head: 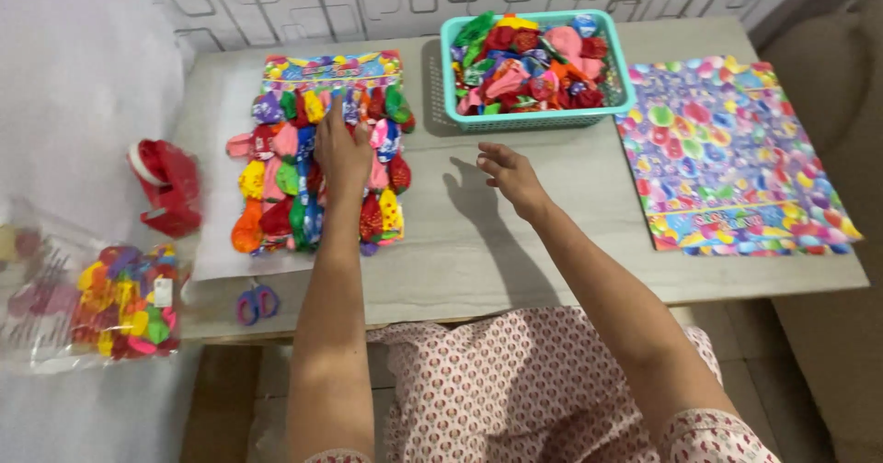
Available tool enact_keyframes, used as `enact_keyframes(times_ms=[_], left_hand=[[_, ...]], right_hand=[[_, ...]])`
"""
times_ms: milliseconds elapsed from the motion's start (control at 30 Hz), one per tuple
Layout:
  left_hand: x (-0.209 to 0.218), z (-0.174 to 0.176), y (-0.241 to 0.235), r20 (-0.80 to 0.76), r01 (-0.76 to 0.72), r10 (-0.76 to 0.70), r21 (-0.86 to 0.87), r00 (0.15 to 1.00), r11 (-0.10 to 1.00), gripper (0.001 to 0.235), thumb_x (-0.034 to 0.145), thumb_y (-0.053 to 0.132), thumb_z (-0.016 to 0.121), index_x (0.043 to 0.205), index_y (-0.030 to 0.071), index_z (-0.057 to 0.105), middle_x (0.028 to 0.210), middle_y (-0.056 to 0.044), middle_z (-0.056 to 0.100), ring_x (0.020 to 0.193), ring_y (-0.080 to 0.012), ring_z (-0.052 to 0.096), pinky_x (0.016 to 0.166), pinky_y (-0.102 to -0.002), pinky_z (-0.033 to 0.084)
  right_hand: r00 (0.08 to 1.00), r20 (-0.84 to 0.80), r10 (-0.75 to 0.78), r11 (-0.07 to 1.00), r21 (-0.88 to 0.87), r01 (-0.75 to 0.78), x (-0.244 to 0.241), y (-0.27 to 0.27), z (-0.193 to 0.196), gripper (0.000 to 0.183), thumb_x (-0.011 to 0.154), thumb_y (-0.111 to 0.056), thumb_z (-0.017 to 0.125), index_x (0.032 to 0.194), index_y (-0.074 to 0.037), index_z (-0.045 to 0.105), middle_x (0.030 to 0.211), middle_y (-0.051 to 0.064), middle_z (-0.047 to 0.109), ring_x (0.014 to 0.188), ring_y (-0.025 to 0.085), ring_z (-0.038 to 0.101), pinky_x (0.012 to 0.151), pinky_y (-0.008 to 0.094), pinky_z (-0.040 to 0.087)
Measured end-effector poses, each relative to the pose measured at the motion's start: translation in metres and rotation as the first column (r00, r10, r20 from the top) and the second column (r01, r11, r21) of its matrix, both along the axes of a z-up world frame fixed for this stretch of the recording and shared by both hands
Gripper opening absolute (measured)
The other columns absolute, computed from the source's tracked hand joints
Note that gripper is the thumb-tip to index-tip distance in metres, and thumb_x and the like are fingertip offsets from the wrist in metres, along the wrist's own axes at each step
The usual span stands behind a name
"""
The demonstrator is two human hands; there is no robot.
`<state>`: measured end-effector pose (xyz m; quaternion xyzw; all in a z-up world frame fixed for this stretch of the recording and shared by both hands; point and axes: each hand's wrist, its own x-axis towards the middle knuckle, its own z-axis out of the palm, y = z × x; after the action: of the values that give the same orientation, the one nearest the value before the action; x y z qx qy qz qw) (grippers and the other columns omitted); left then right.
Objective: The person arranges colorful, uninflated balloons onto a printed cardboard sheet, folding the sheet to enclose them. They then place the completed package onto a stack of similar packages on the table.
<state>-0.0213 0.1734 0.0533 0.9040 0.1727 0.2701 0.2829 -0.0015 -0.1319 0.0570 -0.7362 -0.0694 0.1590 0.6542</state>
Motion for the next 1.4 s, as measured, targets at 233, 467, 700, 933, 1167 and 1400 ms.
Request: enact_keyframes(times_ms=[233, 467, 700, 933, 1167, 1400], left_hand=[[0.059, 0.002, -0.213, 0.207, 0.340, -0.340, 0.038, 0.917, 0.940, 0.059, 0.088, 0.017, 0.077, 0.143, 0.016, 0.057, 0.127, -0.020, 0.065, 0.122, -0.0420, 0.062, 0.101, -0.058, 0.049], [0.082, -0.054, -0.408, -0.119, 0.528, -0.546, -0.152, 0.829, 0.835, 0.069, 0.091, 0.032, 0.073, 0.154, 0.031, 0.044, 0.150, -0.007, 0.053, 0.143, -0.0335, 0.047, 0.110, -0.060, 0.043], [0.081, -0.113, -0.504, -0.335, 0.422, -0.538, -0.361, 0.774, 0.832, 0.073, 0.091, 0.028, 0.069, 0.157, 0.018, 0.038, 0.150, -0.019, 0.048, 0.147, -0.0345, 0.040, 0.119, -0.048, 0.037], [0.074, -0.099, -0.517, -0.333, 0.241, -0.418, -0.461, 0.845, 0.854, 0.074, 0.094, 0.017, 0.066, 0.160, 0.024, 0.032, 0.152, -0.022, 0.041, 0.150, -0.0356, 0.035, 0.121, -0.046, 0.030], [0.074, -0.112, -0.497, -0.353, 0.079, -0.367, -0.620, 0.861, 0.781, 0.060, 0.092, 0.014, 0.067, 0.149, 0.015, 0.047, 0.115, -0.008, 0.068, 0.121, -0.0279, 0.065, 0.099, -0.046, 0.053], [0.099, -0.160, -0.485, -0.422, 0.066, -0.301, -0.488, 0.855, 0.871, 0.020, 0.086, 0.021, 0.070, 0.104, 0.029, 0.073, 0.087, 0.015, 0.077, 0.100, -0.0142, 0.075, 0.090, -0.037, 0.059]], right_hand=[[0.963, 0.031, -0.269, 0.963, -0.019, 0.269, 0.012, -0.177, -0.004, 0.044, 0.098, -0.027, 0.075, 0.138, -0.009, 0.066, 0.134, 0.022, 0.065, 0.129, 0.035, 0.061, 0.099, 0.042, 0.057], [0.837, 0.221, -0.501, 0.847, -0.076, 0.527, 0.031, -0.377, -0.055, 0.046, 0.101, -0.026, 0.073, 0.140, -0.005, 0.062, 0.134, 0.023, 0.064, 0.124, 0.037, 0.061, 0.090, 0.046, 0.056], [0.767, 0.520, -0.375, 0.466, -0.610, 0.641, 0.064, -0.524, -0.130, 0.050, 0.095, -0.033, 0.078, 0.139, -0.012, 0.068, 0.126, 0.021, 0.069, 0.120, 0.047, 0.062, 0.101, 0.059, 0.050], [0.772, 0.525, -0.358, 0.279, -0.729, 0.625, 0.071, -0.530, -0.147, 0.056, 0.093, -0.047, 0.076, 0.137, -0.013, 0.070, 0.125, 0.023, 0.064, 0.118, 0.051, 0.058, 0.097, 0.064, 0.048], [0.756, 0.529, -0.384, 0.289, -0.709, 0.643, 0.069, -0.549, -0.163, 0.037, 0.088, -0.036, 0.083, 0.120, -0.019, 0.078, 0.106, 0.012, 0.069, 0.107, 0.045, 0.065, 0.094, 0.057, 0.051], [0.748, 0.503, -0.433, 0.311, -0.695, 0.648, 0.059, -0.552, -0.144, 0.017, 0.086, -0.033, 0.081, 0.102, -0.034, 0.080, 0.087, 0.003, 0.076, 0.095, 0.036, 0.073, 0.089, 0.048, 0.057]])
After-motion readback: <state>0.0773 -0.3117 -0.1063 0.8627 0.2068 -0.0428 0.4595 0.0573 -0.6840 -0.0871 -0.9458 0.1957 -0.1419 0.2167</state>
